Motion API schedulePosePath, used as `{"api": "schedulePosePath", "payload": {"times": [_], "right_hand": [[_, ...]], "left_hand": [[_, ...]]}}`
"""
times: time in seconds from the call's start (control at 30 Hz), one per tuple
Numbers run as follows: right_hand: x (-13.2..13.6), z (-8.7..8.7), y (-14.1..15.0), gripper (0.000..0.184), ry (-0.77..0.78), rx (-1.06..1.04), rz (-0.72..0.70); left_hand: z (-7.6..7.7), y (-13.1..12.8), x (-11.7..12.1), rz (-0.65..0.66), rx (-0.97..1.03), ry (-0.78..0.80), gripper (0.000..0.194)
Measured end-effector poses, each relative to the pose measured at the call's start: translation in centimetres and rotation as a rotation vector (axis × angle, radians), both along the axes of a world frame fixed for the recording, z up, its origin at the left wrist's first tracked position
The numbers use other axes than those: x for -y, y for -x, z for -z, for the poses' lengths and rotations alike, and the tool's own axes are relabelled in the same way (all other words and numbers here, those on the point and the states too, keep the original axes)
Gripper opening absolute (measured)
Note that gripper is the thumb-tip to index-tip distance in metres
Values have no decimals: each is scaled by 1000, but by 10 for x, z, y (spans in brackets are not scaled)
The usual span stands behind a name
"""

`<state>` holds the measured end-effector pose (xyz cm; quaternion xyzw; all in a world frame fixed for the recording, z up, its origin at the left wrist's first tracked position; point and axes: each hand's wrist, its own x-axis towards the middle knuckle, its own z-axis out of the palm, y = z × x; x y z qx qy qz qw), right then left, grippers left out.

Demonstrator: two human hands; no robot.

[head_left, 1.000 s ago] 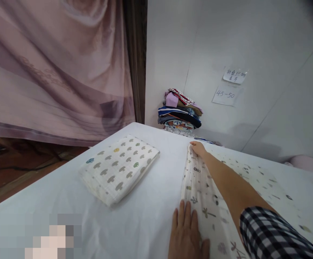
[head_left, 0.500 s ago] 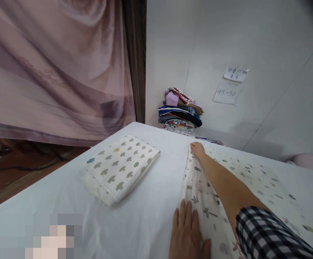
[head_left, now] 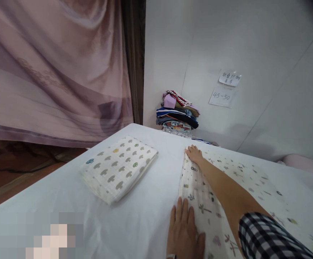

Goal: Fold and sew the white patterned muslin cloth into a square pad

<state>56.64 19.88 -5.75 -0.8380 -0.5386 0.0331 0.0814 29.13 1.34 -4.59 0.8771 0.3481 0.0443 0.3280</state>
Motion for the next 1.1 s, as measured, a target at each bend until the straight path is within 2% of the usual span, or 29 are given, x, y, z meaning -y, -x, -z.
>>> {"api": "schedulePosePath", "payload": {"times": [0.1, 0.2, 0.33, 0.47, 0.57, 0.7, 0.8, 0.87, 0.93, 1.0, 1.1], "right_hand": [[25, -3, 15, 51, 2, -3, 21], [69, 0, 35, 52, 13, -19, -43], [146, 1, 56, 61, 68, -65, -122], [241, -3, 57, 66, 102, -88, -100], [328, 0, 40, 65, 116, -52, 17], [455, 11, 5, 62, 125, 53, 298], [526, 17, -9, 59, 152, 106, 506], [548, 15, -6, 58, 143, 175, 568], [550, 9, 8, 57, 104, 238, 533], [536, 1, 30, 57, 60, 238, 435], [509, -7, 63, 61, 32, 128, 260]], "left_hand": [[-2, 1, 2, -13, -3, -20, 71], [-2, 2, 4, -23, -10, -64, 71], [4, 0, 6, -34, -11, -186, 69], [8, -2, 4, -30, -50, -294, 66], [6, -4, 1, -6, -95, -337, 65], [4, -5, -4, 24, -150, -371, 67], [5, -6, -6, 28, -168, -389, 69], [4, -7, -7, 33, -179, -396, 70], [2, -7, -6, 41, -196, -403, 71], [-2, -8, -5, 47, -221, -410, 72], [-7, -8, -3, 56, -245, -414, 72]]}}
